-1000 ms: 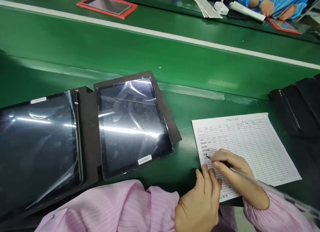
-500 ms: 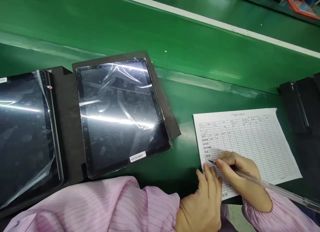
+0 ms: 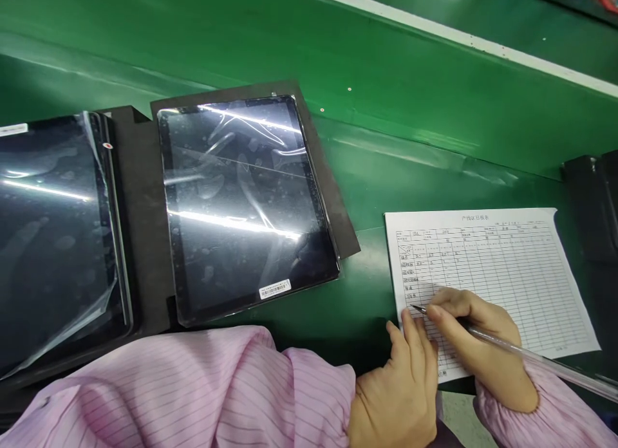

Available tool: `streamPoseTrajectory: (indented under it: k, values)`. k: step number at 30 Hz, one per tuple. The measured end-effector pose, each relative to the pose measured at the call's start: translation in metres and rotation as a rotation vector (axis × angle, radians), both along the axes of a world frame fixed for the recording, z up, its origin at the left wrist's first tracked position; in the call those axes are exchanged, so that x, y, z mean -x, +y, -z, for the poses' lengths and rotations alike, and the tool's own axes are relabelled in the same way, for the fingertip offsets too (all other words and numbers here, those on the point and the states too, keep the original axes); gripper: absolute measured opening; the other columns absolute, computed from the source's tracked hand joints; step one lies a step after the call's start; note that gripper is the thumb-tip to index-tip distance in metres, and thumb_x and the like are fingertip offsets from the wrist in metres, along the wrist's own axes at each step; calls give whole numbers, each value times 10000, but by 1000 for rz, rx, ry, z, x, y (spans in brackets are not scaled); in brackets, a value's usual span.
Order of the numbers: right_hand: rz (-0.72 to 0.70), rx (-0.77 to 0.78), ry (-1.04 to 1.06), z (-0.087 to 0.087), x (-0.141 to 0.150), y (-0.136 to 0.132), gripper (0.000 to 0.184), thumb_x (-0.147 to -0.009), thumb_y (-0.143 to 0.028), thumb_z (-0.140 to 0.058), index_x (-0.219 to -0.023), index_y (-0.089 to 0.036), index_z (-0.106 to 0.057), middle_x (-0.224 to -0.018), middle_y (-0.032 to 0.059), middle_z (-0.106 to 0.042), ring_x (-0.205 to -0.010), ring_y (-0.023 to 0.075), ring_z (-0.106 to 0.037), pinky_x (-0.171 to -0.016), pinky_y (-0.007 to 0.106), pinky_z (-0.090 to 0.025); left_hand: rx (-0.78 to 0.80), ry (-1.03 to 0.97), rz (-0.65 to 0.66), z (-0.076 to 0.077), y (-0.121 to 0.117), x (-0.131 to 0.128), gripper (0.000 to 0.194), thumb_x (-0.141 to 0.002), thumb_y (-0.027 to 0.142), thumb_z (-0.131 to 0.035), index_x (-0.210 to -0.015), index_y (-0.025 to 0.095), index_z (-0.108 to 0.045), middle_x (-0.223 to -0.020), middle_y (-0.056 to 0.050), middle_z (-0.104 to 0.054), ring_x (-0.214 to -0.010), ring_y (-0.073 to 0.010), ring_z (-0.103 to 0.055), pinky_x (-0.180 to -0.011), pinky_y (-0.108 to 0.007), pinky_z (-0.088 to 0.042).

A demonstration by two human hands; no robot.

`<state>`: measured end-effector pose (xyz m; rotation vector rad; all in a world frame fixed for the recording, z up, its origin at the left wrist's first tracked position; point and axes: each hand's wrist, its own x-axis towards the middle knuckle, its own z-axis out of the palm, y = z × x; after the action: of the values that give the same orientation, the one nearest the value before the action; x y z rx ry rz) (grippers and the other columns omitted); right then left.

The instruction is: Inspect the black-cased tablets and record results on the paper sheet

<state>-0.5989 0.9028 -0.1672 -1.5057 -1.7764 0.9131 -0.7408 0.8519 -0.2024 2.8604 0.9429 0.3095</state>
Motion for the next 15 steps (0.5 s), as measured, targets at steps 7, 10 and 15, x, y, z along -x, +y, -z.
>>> streamPoseTrajectory:
  k: [7, 10, 15]
  values:
    - [-25, -63, -124, 1, 0, 2, 282, -853, -180, -587, -588, -203, -493, -576, -26, -586, -476, 117, -562, -427, 197, -453, 16, -17, 25, 3, 0, -1, 434, -867, 244, -356, -1243, 108, -525, -1253, -211, -526, -1106, -334, -539, -739, -427, -509]
    - [-37, -72, -130, 2, 1, 3, 274, -861, -178, -578, -603, -204, -487, -580, -37, -585, -479, 108, -562, -428, 187, -442, 64, -33, 27, 4, 0, -2, 434, -873, 227, -331, -1243, 106, -522, -1253, -208, -526, -1087, -324, -552, -735, -417, -503]
    - [-51, -60, -161, 4, 0, 2, 261, -862, -169, -576, -619, -212, -490, -594, -38, -585, -488, 116, -563, -440, 207, -439, 122, -59, 26, 4, -1, -3, 435, -875, 204, -318, -1245, 94, -517, -1263, -212, -517, -1073, -313, -561, -721, -390, -492]
